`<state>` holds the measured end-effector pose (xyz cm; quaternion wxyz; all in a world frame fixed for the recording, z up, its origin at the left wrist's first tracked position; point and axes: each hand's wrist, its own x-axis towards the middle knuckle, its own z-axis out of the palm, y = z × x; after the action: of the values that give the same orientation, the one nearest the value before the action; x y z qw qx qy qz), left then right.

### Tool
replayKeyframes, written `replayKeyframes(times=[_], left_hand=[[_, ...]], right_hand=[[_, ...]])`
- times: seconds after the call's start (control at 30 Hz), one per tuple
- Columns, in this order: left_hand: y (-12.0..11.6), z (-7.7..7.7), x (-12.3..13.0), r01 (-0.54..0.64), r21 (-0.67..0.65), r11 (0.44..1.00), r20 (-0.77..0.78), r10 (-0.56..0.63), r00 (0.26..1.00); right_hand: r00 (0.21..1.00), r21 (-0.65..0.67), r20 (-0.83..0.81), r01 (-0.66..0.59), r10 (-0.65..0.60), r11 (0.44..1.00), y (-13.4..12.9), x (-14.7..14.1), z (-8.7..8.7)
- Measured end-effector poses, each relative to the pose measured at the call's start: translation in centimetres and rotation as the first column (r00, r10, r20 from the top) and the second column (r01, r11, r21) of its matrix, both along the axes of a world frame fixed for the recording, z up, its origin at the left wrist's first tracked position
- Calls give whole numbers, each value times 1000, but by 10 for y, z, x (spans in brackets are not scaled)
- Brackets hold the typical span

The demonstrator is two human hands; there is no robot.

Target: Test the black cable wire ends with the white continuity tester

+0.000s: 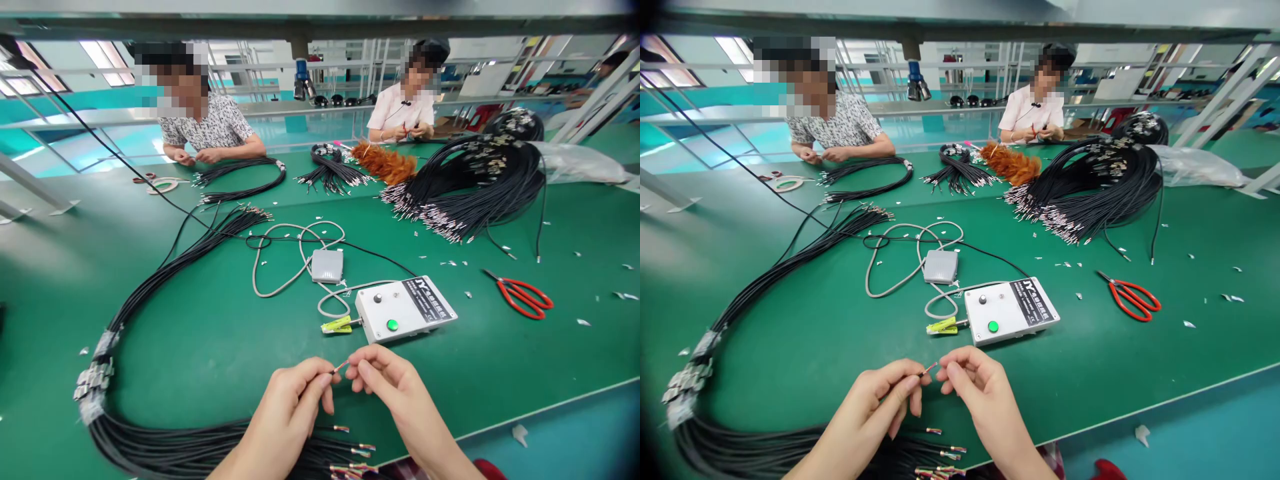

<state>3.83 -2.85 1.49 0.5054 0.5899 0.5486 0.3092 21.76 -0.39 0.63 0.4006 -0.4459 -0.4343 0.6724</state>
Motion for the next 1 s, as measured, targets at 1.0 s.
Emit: replayKeyframes(times=[1.0], left_hand=[[-2,6,9,324,795,512,-529,328,783]], right_hand=[[940,-266,-337,-39,-55,963,-5,-10,-1]])
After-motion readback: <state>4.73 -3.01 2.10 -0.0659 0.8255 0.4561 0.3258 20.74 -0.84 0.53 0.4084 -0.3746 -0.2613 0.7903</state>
